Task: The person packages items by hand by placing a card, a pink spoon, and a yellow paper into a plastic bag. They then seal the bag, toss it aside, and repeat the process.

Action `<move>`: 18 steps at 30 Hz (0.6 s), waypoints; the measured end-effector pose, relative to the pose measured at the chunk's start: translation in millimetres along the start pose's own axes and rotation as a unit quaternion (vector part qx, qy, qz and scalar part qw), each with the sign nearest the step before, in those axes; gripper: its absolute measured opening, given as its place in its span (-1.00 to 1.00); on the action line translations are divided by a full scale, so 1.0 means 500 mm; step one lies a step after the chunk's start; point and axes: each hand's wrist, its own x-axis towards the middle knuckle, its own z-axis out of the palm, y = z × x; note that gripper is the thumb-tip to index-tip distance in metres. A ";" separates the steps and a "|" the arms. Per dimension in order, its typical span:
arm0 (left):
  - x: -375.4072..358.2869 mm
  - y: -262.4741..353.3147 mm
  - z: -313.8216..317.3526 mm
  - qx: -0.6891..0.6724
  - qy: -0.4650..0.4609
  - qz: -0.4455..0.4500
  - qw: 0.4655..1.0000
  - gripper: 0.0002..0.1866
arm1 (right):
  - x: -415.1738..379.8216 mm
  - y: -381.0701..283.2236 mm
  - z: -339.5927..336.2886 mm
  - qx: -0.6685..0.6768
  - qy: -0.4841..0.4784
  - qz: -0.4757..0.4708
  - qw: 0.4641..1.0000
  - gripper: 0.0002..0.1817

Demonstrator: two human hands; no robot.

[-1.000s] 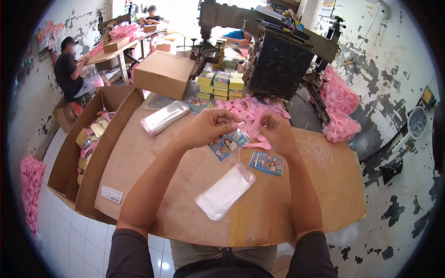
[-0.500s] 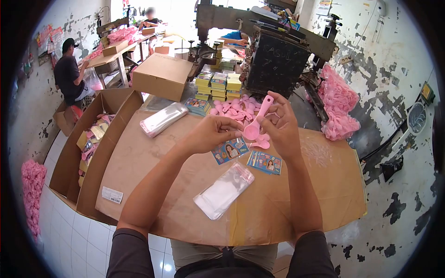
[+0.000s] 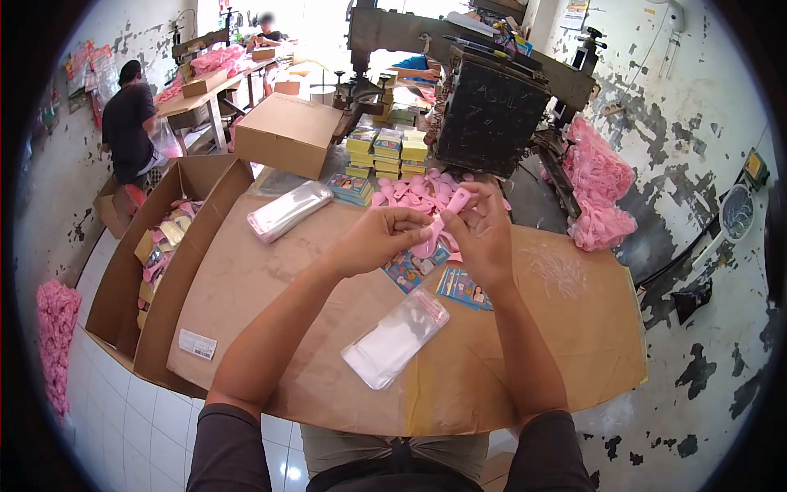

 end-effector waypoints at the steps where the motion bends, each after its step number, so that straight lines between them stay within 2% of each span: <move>1: 0.001 0.000 -0.001 -0.008 0.001 -0.001 1.000 -0.65 | 0.001 0.015 -0.011 -0.041 -0.031 0.020 0.999 -0.65; 2: 0.001 0.001 -0.002 -0.017 0.003 -0.003 1.000 -0.65 | 0.002 0.024 -0.022 -0.081 -0.062 0.040 0.994 -0.69; 4: 0.001 0.000 -0.005 -0.025 0.003 -0.009 1.000 -0.64 | 0.011 0.023 -0.048 -0.073 -0.125 -0.003 0.990 -0.74; 6: 0.004 -0.004 -0.010 -0.022 -0.002 -0.017 1.000 -0.64 | 0.020 0.011 -0.058 -0.019 -0.145 0.001 0.989 -0.77; 8: 0.000 0.001 -0.006 -0.040 -0.009 -0.010 0.999 -0.64 | 0.022 -0.048 -0.052 0.082 -0.122 0.057 0.987 -0.77; 12: -0.001 0.008 -0.001 -0.062 -0.038 -0.019 0.997 -0.67 | 0.012 -0.051 -0.044 -0.047 -0.175 -0.052 0.982 -0.84; 14: -0.005 0.011 -0.005 -0.053 -0.059 -0.025 0.997 -0.62 | 0.012 -0.077 -0.051 -0.159 -0.214 -0.133 0.955 -0.87; 15: -0.006 0.012 -0.006 -0.049 -0.070 -0.027 0.996 -0.59 | 0.011 -0.085 -0.051 -0.157 -0.199 -0.135 0.958 -0.87; 17: 0.005 -0.007 0.016 -0.089 -0.037 0.044 0.994 -0.59 | 0.009 -0.103 -0.051 -0.157 -0.171 -0.140 0.963 -0.87; 18: 0.013 -0.016 0.023 -0.108 -0.020 0.081 0.991 -0.59 | 0.008 -0.120 -0.050 -0.254 -0.166 -0.197 0.932 -0.87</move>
